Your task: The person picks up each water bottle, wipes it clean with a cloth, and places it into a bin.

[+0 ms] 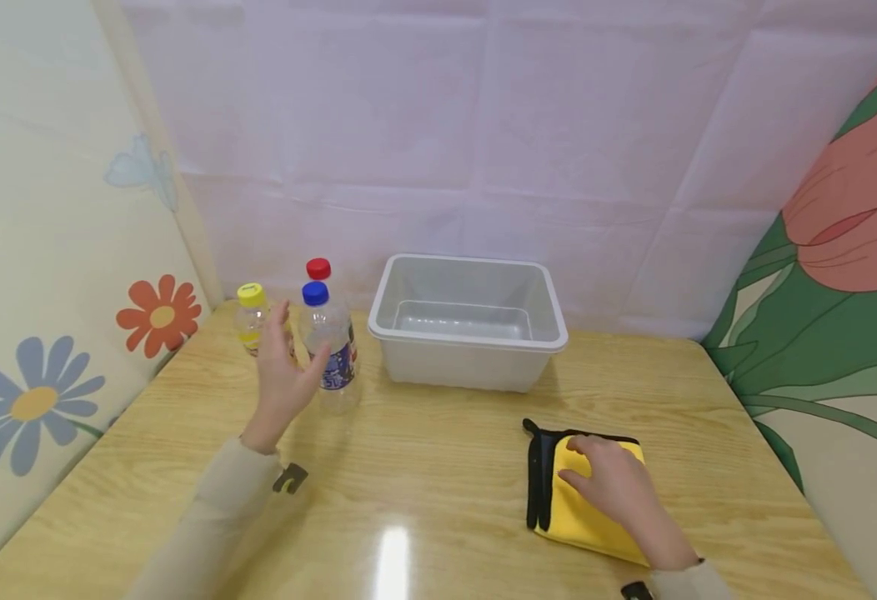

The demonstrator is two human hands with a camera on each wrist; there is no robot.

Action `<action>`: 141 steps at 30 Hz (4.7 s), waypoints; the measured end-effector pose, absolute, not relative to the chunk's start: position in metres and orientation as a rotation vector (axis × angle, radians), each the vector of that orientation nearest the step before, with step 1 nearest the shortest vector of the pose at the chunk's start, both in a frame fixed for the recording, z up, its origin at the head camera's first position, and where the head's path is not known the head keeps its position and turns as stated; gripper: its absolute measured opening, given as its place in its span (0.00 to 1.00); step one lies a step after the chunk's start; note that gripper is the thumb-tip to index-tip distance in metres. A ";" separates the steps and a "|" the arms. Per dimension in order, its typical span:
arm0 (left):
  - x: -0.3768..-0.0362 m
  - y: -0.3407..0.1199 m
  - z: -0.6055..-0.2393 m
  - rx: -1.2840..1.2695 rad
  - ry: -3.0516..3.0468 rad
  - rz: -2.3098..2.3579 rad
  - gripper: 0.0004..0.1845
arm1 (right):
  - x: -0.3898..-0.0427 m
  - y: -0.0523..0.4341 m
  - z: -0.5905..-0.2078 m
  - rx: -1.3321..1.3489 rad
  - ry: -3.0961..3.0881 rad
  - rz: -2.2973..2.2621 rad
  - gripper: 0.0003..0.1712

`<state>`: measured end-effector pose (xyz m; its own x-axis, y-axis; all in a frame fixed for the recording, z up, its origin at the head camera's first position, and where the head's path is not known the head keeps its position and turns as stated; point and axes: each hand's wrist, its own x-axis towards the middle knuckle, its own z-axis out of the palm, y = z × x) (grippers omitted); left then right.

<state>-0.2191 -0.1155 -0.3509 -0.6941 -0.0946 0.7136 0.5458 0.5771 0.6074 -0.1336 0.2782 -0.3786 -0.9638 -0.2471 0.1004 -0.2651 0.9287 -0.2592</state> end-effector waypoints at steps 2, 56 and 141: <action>-0.222 -0.114 -0.351 -0.340 -2.102 -1.154 0.39 | -0.134 0.282 -0.380 0.434 -3.038 0.412 0.20; -0.211 -0.102 -0.345 -0.543 -2.080 -1.103 0.39 | -0.141 0.297 -0.399 0.507 -3.336 0.363 0.61; -0.202 -0.053 -0.368 -1.043 -2.152 -1.469 0.35 | -0.136 0.301 -0.408 0.587 -3.169 0.374 0.55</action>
